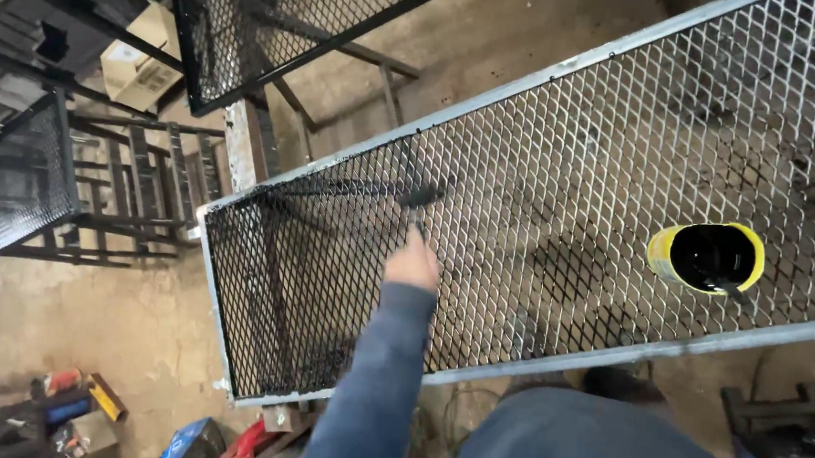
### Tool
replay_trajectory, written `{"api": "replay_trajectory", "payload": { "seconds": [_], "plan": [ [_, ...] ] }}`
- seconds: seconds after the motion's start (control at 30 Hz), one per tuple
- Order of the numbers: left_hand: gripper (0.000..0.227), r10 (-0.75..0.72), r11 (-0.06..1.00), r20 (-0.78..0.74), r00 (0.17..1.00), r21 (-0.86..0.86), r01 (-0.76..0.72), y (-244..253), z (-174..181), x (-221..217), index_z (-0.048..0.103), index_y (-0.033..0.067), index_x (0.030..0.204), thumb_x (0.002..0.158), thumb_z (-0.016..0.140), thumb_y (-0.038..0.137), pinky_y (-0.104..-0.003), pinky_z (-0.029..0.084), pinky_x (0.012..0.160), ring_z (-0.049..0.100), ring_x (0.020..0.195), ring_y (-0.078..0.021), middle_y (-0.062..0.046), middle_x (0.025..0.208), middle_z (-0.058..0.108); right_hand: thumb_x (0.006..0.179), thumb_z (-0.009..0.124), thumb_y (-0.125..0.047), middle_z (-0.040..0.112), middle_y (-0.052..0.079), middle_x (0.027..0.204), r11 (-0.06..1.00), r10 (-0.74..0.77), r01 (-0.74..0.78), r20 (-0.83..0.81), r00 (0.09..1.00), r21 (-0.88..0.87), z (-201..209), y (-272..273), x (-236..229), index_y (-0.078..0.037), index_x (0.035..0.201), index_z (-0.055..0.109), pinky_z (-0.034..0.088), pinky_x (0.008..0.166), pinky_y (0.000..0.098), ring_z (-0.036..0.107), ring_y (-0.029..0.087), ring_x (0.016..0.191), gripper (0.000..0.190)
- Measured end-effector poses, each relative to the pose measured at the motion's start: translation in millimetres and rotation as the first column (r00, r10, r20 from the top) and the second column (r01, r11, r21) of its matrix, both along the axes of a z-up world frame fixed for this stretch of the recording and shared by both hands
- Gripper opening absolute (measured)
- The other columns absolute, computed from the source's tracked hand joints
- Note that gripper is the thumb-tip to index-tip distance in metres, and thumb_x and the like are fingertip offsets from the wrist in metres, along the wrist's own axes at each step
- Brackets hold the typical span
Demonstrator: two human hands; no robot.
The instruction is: Painting a metal mesh grate using a small paint roller.
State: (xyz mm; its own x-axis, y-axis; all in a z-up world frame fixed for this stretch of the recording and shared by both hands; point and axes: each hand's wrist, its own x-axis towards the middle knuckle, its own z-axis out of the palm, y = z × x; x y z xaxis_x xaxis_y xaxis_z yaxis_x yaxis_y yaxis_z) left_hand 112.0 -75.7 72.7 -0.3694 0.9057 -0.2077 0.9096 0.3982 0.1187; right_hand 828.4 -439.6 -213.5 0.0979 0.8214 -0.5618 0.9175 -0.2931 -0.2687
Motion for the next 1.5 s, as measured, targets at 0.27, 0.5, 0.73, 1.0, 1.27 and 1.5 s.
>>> {"api": "replay_trajectory", "payload": {
  "seconds": [0.27,0.5,0.73,1.0,1.27,1.5],
  "plan": [
    [0.055,-0.111,0.994,0.046,0.993,0.023,0.111,-66.5,3.4,9.5,0.051,0.0039,0.144,0.097,0.054,0.032,-0.054,0.056,0.059,0.07,0.061,-0.0389,-0.019,0.069,0.069,0.072,0.075,-0.073,0.084,0.002,0.089,0.969,0.088,-0.028,0.234,0.968,-0.247,-6.3,12.9,-19.1,-0.033,0.098,0.09,0.061,0.09,0.0307,0.079,0.017,0.089,0.05],
    [0.044,-0.056,0.994,-0.022,0.998,0.098,0.058,31.5,-8.9,-14.6,0.057,0.0044,0.137,0.1,0.053,0.03,-0.055,0.056,0.066,0.068,0.069,-0.0424,-0.021,0.074,0.07,0.089,0.079,-0.051,0.08,0.009,0.087,0.945,-0.294,0.301,0.072,0.953,-0.125,-9.4,11.5,-4.1,-0.013,0.106,0.084,0.063,0.078,0.0386,0.076,0.024,0.08,0.042],
    [0.054,-0.183,0.983,0.027,0.983,0.02,0.183,-150.4,18.1,33.4,0.052,-0.0011,0.141,0.097,0.055,0.03,-0.053,0.056,0.062,0.069,0.062,-0.0377,-0.019,0.069,0.069,0.09,0.081,-0.048,0.078,0.012,0.086,0.929,-0.365,0.352,-0.138,0.921,-0.111,-22.8,-5.8,-6.0,-0.006,0.103,0.082,0.061,0.075,0.0399,0.074,0.026,0.079,0.044],
    [0.052,-0.121,0.99,-0.054,0.991,0.071,0.125,-84.8,-2.6,17.2,0.053,0.0018,0.139,0.097,0.056,0.033,-0.054,0.056,0.061,0.069,0.062,-0.0391,-0.019,0.071,0.07,0.091,0.081,-0.041,0.079,0.012,0.086,0.946,-0.324,0.313,-0.212,0.922,-0.085,-38.2,6.4,8.3,-0.006,0.102,0.083,0.06,0.078,0.039,0.074,0.024,0.079,0.037],
    [0.053,-0.145,0.986,0.039,0.989,0.084,0.141,-147.9,12.2,28.1,0.052,0.0005,0.143,0.099,0.056,0.03,-0.05,0.056,0.057,0.068,0.058,-0.036,-0.017,0.07,0.069,0.097,0.08,-0.031,0.08,0.02,0.092,0.919,-0.375,0.391,-0.38,0.846,-0.036,-51.8,10.6,22.2,0.008,0.111,0.076,0.06,0.087,0.0425,0.076,0.026,0.085,0.041],
    [0.056,-0.095,0.995,0.057,0.994,-0.022,0.096,-279.9,28.2,80.6,0.054,0.0031,0.143,0.094,0.061,0.029,-0.051,0.054,0.052,0.066,0.052,-0.0363,-0.016,0.061,0.066,0.096,0.083,-0.029,0.08,0.022,0.097,0.962,-0.263,0.27,-0.168,0.95,0.021,-56.3,0.0,12.9,0.006,0.111,0.077,0.062,0.083,0.0435,0.077,0.03,0.088,0.038]
  ]
}}
